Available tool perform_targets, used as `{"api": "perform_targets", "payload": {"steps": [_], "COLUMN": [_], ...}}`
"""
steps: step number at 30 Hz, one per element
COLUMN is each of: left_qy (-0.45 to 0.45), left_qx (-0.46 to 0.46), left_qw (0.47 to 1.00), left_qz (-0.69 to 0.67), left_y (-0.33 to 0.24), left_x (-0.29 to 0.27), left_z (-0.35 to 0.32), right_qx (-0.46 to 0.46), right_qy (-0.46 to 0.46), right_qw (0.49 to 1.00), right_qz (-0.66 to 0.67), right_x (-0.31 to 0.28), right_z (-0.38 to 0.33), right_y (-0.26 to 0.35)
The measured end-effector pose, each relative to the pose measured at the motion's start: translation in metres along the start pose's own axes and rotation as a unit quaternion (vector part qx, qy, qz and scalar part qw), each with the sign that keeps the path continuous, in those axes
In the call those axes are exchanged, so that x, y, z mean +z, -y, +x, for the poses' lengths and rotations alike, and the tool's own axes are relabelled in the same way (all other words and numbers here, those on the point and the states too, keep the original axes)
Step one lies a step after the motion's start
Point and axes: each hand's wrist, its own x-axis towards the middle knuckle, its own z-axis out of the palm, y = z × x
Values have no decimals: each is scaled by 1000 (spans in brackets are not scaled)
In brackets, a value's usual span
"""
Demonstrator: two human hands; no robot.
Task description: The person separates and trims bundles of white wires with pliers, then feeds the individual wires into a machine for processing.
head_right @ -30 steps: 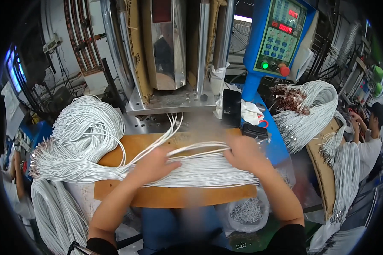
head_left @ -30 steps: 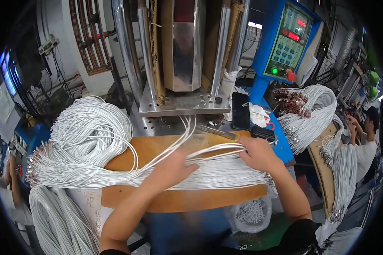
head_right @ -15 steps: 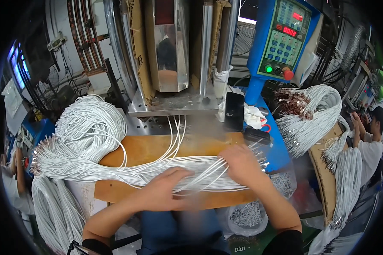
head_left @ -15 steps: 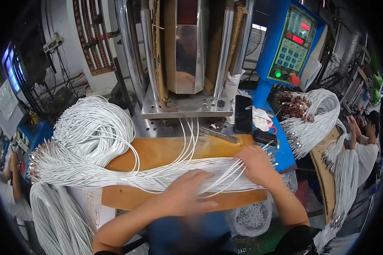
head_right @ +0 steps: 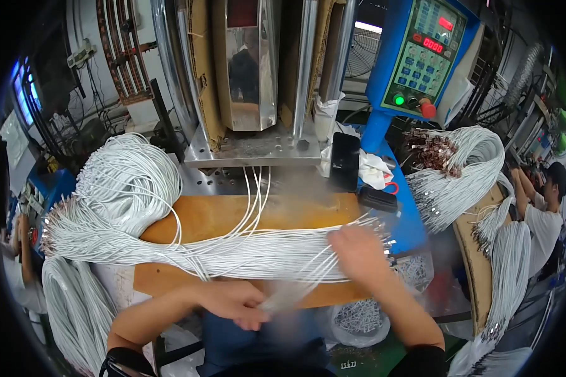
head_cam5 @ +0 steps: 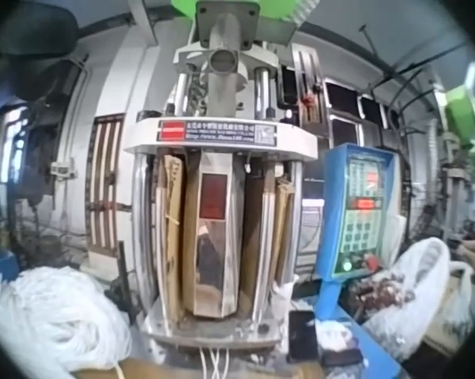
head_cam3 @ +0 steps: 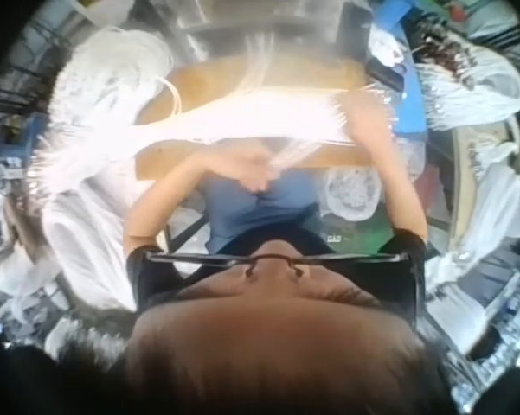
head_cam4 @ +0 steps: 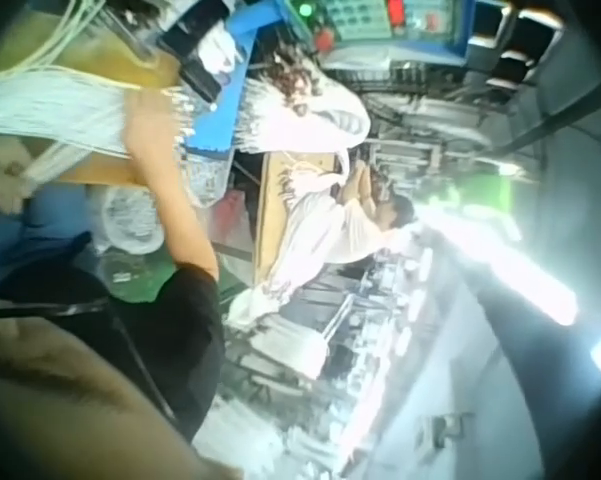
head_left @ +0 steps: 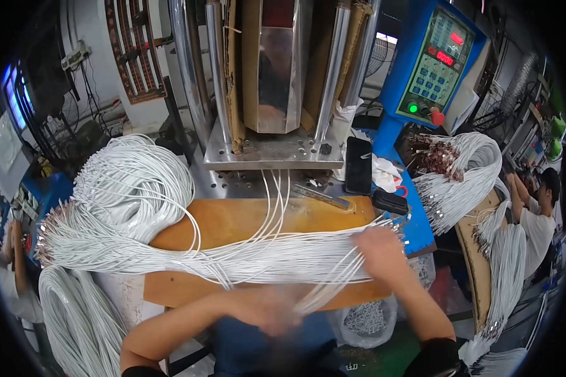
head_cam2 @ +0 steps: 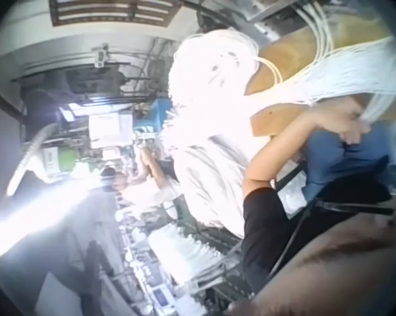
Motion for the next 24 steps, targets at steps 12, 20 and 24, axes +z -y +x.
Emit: {"api": "perform_targets", "payload": {"steps": [12,20,24], "left_qy": [-263,-362,-362], "left_qx": [62,77,128], "left_qw": [937,902,864], "left_qz": [-222,-223,-325], "left_y": [1,-5,1], "left_x": [-53,-67,-65], "left_z": [65,60,69], "right_qx": [53,120,174], "right_qy": [9,36,101], "right_qw": [970,992,961], "right_qz": [238,13,188], "right_x": [0,60,66], "right_z": [72,92,86], "right_y": [0,-41,-53]}}
